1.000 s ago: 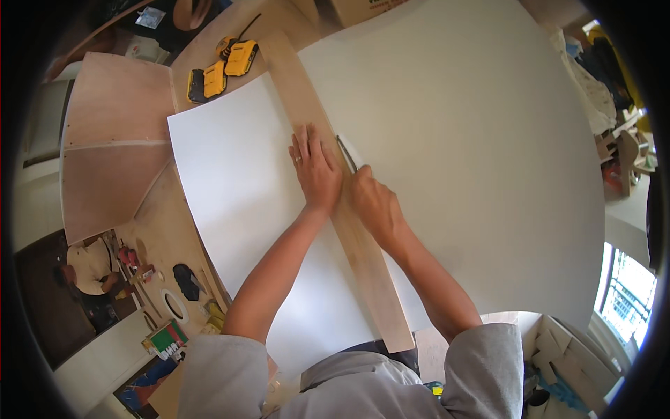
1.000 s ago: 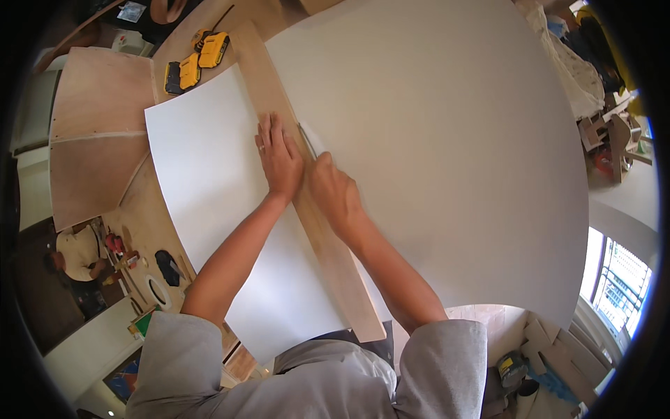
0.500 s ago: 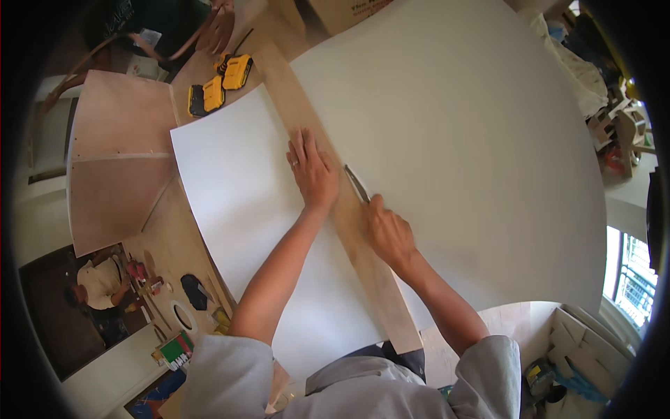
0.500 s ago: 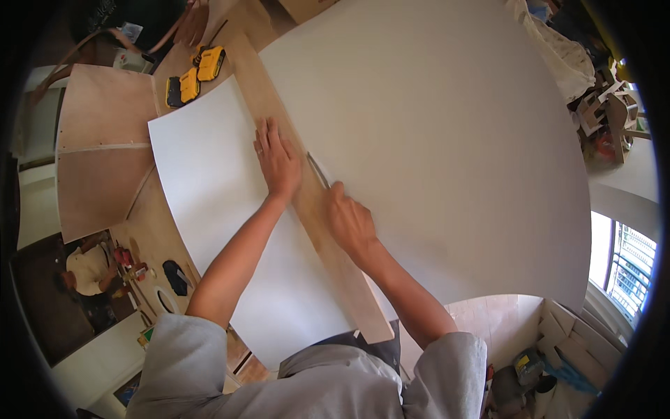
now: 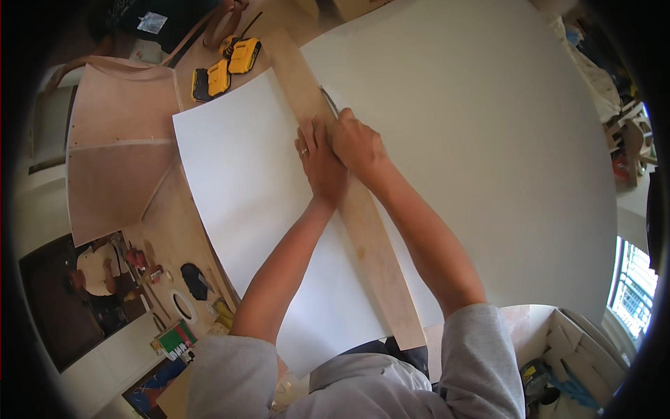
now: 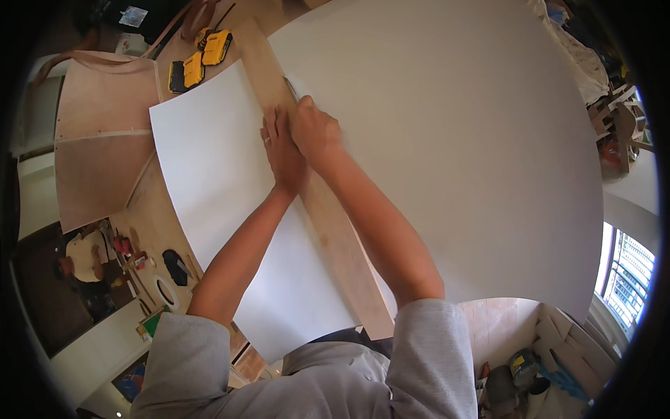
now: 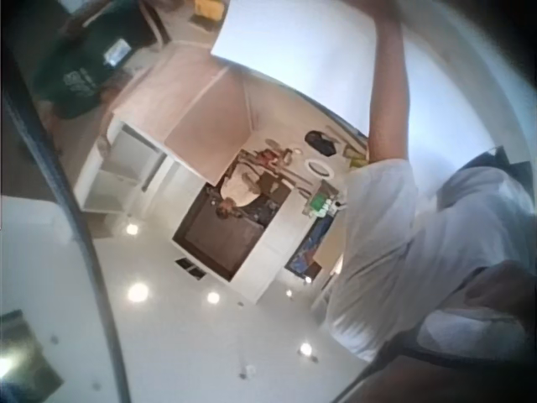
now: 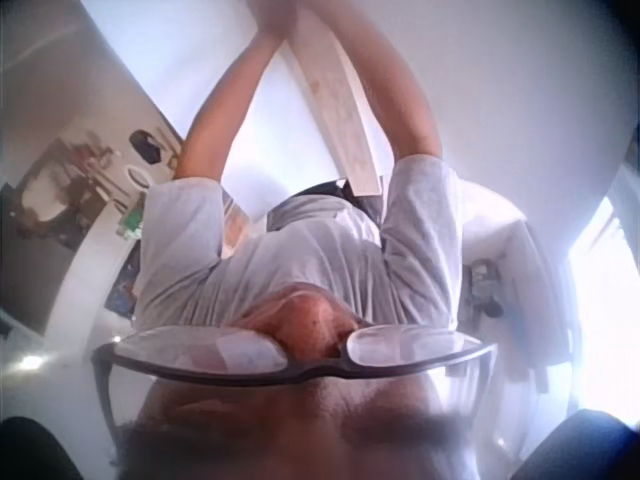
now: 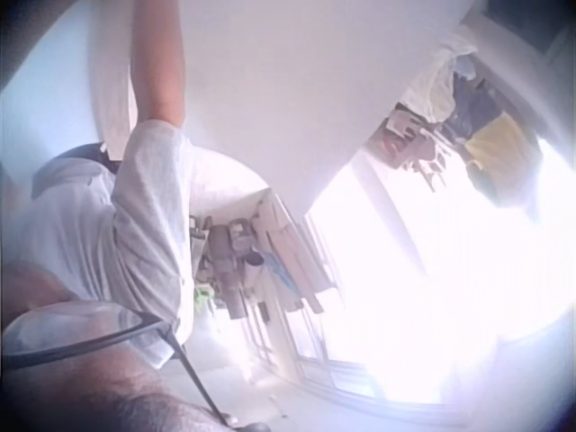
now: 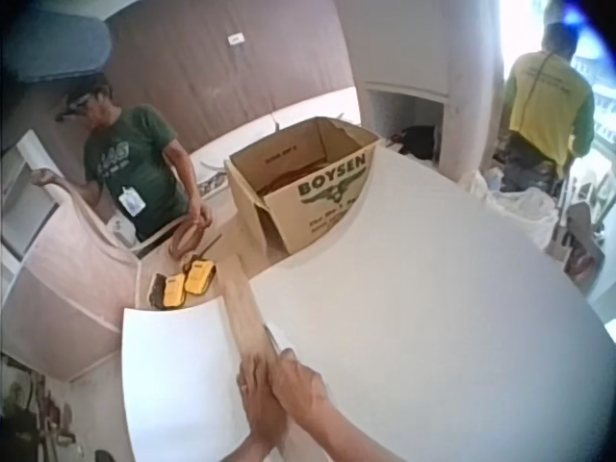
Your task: The recorder measures a piece of white laminate sheet using a tape measure and pencil, then uses a wooden guide and utility knife to cut it.
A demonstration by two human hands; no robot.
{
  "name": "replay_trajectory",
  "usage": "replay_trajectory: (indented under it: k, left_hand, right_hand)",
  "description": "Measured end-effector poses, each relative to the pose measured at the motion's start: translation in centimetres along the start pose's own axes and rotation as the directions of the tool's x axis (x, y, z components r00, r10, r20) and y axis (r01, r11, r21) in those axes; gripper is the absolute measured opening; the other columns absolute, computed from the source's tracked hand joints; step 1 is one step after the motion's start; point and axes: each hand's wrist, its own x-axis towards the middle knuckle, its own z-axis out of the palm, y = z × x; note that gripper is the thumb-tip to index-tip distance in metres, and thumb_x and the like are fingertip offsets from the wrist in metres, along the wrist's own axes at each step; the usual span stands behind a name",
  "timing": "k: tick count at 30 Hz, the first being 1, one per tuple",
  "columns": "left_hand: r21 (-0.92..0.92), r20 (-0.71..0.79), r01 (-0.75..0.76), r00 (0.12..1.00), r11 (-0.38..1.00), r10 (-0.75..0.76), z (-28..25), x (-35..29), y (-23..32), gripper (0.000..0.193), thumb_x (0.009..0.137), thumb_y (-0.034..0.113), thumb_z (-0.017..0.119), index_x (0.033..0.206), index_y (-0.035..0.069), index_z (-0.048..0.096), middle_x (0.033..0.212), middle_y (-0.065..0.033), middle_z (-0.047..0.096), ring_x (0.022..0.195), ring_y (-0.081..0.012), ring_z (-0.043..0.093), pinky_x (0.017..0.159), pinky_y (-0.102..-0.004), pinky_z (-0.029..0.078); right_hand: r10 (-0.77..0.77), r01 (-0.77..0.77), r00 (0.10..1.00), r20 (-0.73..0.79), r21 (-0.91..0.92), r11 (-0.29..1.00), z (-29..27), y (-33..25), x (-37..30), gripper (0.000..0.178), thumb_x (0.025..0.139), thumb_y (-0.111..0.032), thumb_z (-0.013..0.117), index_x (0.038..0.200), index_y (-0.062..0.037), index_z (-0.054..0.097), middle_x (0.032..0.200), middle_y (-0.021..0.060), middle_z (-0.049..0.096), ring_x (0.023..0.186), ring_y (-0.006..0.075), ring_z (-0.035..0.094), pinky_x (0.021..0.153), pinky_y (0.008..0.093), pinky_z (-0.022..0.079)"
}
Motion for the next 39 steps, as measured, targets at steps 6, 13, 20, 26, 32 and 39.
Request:
replay_trajectory:
  k: [6,13,20,26,32,39]
  left_hand:
    - [0.028,-0.059,0.007,0.998,1.0,-0.005,1.3,0.3,-0.6,0.053,0.111,0.022,0.045,0.159,0.001,0.038,0.17,-0.0217,0.03,0.156,-0.0502,0.028,0.13,-0.0611,0.02]
    - [0.079,-0.098,0.005,0.995,0.997,0.003,1.6,0.2,-0.5,0.049,0.113,0.021,0.038,0.158,0.003,0.042,0.169,-0.021,0.034,0.155,-0.0495,0.03,0.13,-0.0585,0.023]
    - [0.075,-0.081,0.027,0.996,0.997,-0.02,1.1,0.3,-0.2,0.05,0.113,0.022,0.037,0.16,0.004,0.04,0.17,-0.0189,0.034,0.156,-0.0487,0.03,0.131,-0.0563,0.023]
    - [0.08,-0.09,0.001,0.996,0.997,0.007,1.2,0.6,0.0,0.051,0.114,0.024,0.036,0.162,0.005,0.039,0.171,-0.0188,0.033,0.157,-0.0476,0.029,0.131,-0.0568,0.022]
    - [0.101,-0.082,0.04,0.996,0.994,-0.032,1.4,0.1,0.1,0.051,0.114,0.023,0.037,0.161,0.004,0.039,0.17,-0.0196,0.034,0.158,-0.0458,0.03,0.131,-0.0565,0.021]
    - [0.078,-0.091,-0.004,0.996,0.997,0.011,0.9,0.1,-0.4,0.051,0.112,0.021,0.041,0.16,0.004,0.038,0.17,-0.0199,0.033,0.155,-0.0505,0.033,0.13,-0.0594,0.024]
  right_hand:
    - [0.038,-0.042,0.996,0.075,0.051,0.998,-1.9,1.6,-7.7,0.016,0.1,-0.009,0.059,0.094,0.0035,0.051,0.078,0.024,0.072,0.072,0.04,0.076,0.06,0.0456,0.062]
    - [0.172,-0.215,0.948,0.266,0.142,0.966,-4.4,1.9,-14.8,0.014,0.1,-0.006,0.053,0.093,0.001,0.043,0.073,0.0285,0.066,0.067,0.0483,0.068,0.059,0.0528,0.056]
    - [0.131,-0.158,0.965,0.227,0.107,0.982,-6.3,2.7,-24.0,0.016,0.099,-0.003,0.056,0.089,-0.0007,0.044,0.067,0.0214,0.064,0.058,0.0393,0.068,0.049,0.0471,0.055]
    - [0.159,-0.183,0.95,0.269,0.066,0.981,-7.1,4.0,-27.5,0.016,0.102,-0.007,0.055,0.095,-0.0014,0.042,0.068,0.0235,0.066,0.06,0.0401,0.07,0.052,0.0494,0.056]
    - [0.163,-0.204,0.938,0.307,0.104,0.973,-4.8,3.3,-20.5,0.012,0.101,-0.008,0.054,0.1,-0.0001,0.044,0.071,0.0235,0.069,0.066,0.0447,0.071,0.057,0.0527,0.058]
    - [0.065,-0.067,0.998,0.027,0.084,0.994,-2.0,0.7,-7.5,0.018,0.102,-0.012,0.053,0.093,0.0022,0.049,0.077,0.0264,0.072,0.072,0.0416,0.076,0.06,0.0483,0.062]
